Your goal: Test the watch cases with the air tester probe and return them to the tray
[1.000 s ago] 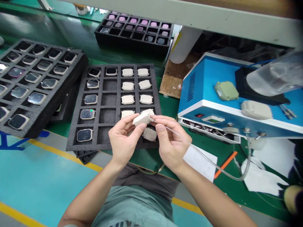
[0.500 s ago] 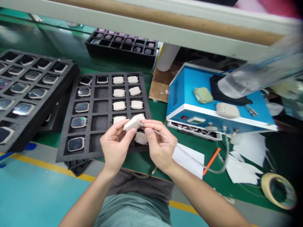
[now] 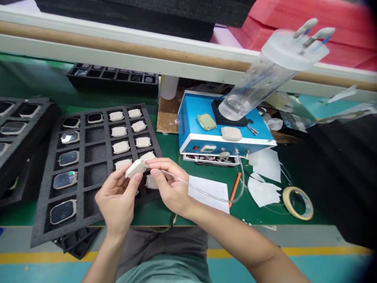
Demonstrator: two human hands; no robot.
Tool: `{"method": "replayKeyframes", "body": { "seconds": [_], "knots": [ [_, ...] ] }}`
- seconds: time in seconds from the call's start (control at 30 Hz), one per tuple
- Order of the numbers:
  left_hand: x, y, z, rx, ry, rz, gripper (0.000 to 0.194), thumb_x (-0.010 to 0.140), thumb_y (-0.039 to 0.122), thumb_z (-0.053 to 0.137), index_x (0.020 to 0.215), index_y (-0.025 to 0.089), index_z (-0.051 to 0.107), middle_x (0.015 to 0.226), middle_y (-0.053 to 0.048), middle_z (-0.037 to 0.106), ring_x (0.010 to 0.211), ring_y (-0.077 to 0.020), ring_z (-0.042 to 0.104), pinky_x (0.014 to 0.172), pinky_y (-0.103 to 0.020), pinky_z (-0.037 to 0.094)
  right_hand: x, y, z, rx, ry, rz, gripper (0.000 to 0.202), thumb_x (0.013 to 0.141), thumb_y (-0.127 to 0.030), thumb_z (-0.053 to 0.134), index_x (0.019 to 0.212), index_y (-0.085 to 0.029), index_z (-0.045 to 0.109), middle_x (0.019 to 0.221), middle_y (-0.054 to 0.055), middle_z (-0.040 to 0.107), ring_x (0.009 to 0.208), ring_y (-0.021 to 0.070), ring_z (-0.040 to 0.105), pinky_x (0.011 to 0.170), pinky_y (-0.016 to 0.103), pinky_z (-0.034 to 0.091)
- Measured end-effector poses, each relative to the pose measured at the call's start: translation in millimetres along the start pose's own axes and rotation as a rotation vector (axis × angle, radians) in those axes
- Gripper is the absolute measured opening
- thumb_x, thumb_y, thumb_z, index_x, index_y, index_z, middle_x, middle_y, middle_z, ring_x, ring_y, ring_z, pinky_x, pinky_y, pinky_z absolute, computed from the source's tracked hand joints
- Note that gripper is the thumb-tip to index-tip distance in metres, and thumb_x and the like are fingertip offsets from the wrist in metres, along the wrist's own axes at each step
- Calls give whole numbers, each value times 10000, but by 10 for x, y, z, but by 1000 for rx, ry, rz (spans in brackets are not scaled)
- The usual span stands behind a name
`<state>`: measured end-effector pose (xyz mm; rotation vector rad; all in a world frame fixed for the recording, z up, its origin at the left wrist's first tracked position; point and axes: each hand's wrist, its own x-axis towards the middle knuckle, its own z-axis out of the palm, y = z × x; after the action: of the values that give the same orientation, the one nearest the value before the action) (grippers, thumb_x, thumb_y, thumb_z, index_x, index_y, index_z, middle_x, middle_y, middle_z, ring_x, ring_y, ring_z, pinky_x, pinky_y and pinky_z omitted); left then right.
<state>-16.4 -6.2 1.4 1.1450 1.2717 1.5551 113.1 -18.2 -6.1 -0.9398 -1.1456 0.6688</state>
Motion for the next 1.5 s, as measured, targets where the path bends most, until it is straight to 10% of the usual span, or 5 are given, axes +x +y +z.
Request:
{"method": "replayKeyframes", "body": {
  "seconds": [1.5],
  "knots": [
    [-23,9,-17,-22,-38,-38,353,764,288,927,1073,163,812,1043,-99,832,888,-231,813,815,-287,668,-53,8,-5,-23,-10,11,127,1021,-248,656,1045,-252,780,1084,77,794,1036,208,761,923,363,646]
  ]
}}
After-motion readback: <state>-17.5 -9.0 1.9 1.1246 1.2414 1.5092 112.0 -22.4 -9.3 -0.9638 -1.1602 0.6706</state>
